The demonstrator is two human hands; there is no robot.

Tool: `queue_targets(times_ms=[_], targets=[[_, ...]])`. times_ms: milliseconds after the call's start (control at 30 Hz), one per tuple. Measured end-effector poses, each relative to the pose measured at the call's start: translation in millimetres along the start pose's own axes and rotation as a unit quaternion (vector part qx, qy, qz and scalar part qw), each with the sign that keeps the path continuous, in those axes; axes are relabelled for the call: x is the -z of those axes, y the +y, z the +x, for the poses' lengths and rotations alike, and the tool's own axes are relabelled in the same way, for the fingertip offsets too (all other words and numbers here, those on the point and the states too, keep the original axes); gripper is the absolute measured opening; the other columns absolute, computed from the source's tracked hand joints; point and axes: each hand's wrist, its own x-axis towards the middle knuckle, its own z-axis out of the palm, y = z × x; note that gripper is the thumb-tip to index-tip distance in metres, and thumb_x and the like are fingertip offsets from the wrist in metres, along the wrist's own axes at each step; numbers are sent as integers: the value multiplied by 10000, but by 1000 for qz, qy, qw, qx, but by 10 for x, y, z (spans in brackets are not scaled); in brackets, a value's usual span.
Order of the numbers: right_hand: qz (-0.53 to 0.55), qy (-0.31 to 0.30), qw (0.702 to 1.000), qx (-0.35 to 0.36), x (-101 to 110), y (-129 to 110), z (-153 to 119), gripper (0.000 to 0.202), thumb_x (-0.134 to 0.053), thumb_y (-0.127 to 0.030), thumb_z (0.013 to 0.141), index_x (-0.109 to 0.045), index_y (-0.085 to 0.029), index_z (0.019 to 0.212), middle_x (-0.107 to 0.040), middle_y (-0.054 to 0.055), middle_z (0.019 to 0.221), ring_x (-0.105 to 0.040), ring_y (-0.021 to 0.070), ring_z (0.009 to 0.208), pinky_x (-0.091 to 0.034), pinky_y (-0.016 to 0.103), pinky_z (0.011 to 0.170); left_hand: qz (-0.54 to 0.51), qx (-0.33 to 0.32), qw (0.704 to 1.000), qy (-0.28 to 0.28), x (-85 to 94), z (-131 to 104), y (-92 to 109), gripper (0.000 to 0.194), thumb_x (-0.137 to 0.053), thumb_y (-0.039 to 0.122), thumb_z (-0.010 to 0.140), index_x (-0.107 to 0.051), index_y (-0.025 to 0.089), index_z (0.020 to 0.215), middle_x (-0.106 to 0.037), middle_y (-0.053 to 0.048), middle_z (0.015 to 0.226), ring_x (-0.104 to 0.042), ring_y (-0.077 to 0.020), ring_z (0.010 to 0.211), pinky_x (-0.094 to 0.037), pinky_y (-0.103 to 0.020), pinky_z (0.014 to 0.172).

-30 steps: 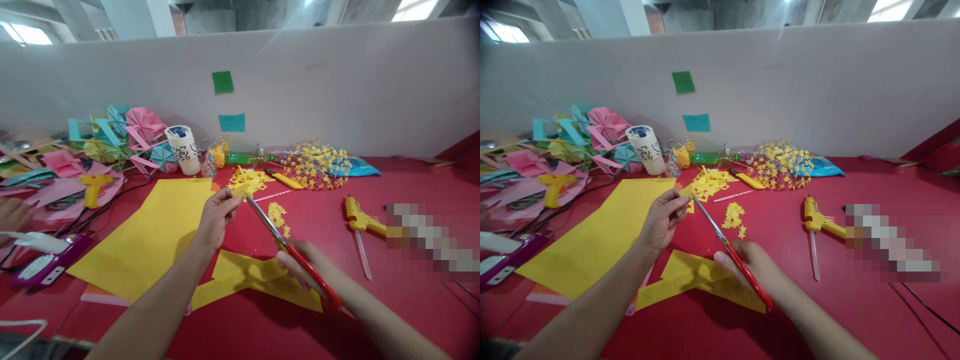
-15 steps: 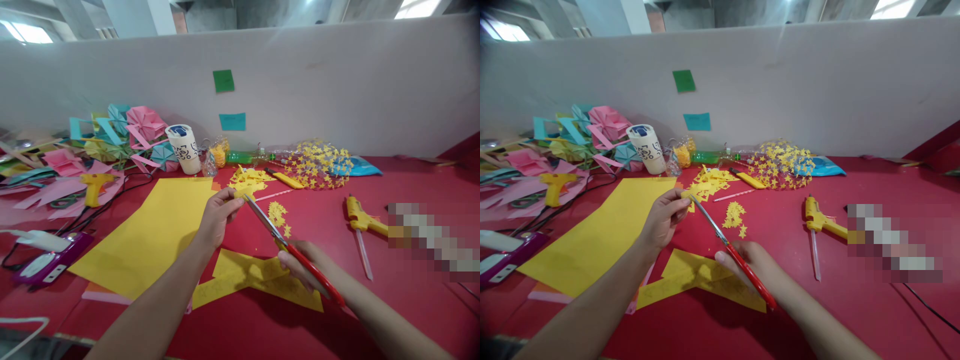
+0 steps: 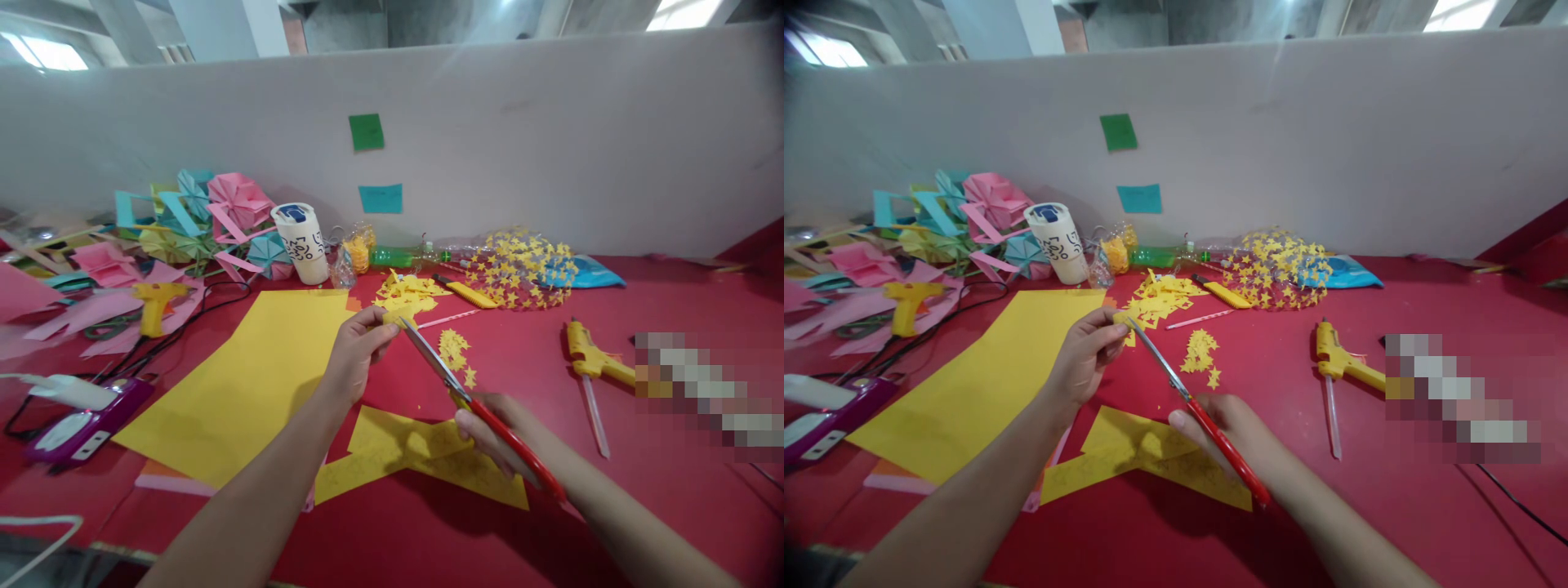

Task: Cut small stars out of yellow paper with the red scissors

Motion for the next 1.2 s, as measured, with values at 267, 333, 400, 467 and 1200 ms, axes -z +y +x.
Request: queue_targets(times_ms=[267,333,400,467,1200], targets=[[1,-3,1000,-3,8,19,-9,512,-482,-661,899,-474,-188,704,-444,-45,576,-407,70,429,-264,189,395,-2,3,1000,6,-9,-6,8,151,-725,212,689,-582,164,684,-414,75,476,-279,-40,429,-173,-169,421],[7,-6,1000,-2,8,38,-8,511,-478,-664,899,-489,-183,726,-456,-42,586,-406,67,422,-270,184,388,-2,4,1000,4,-9,-7,9,146,-724,215,691,-587,163,686,-421,72,479,-287,-39,432,-180,-167,425],[15,-10,1000,-4,6,52,-2,513,-469,-668,901,-497,-182,738,-452,-46,576,-402,64,411,-276,179,380,-1,2,1000,2,-8,-8,11,140,-723,216,691,-594,162,688,-428,70,483,-291,-40,434,-185,-168,427],[23,-11,1000,-10,3,53,7,515,-466,-670,900,-498,-183,735,-434,-54,558,-400,63,403,-283,172,373,1,1,1000,1,-7,-11,13,135,-723,216,689,-600,162,691,-430,69,484,-291,-40,435,-187,-169,428],[64,2,995,-79,18,-106,-15,538,-555,-701,809,-459,-192,665,-469,-51,526,-376,40,360,-307,128,311,6,4,1000,-10,23,4,25,166,-733,233,684,-581,167,685,-421,76,467,-276,-38,419,-173,-176,421]])
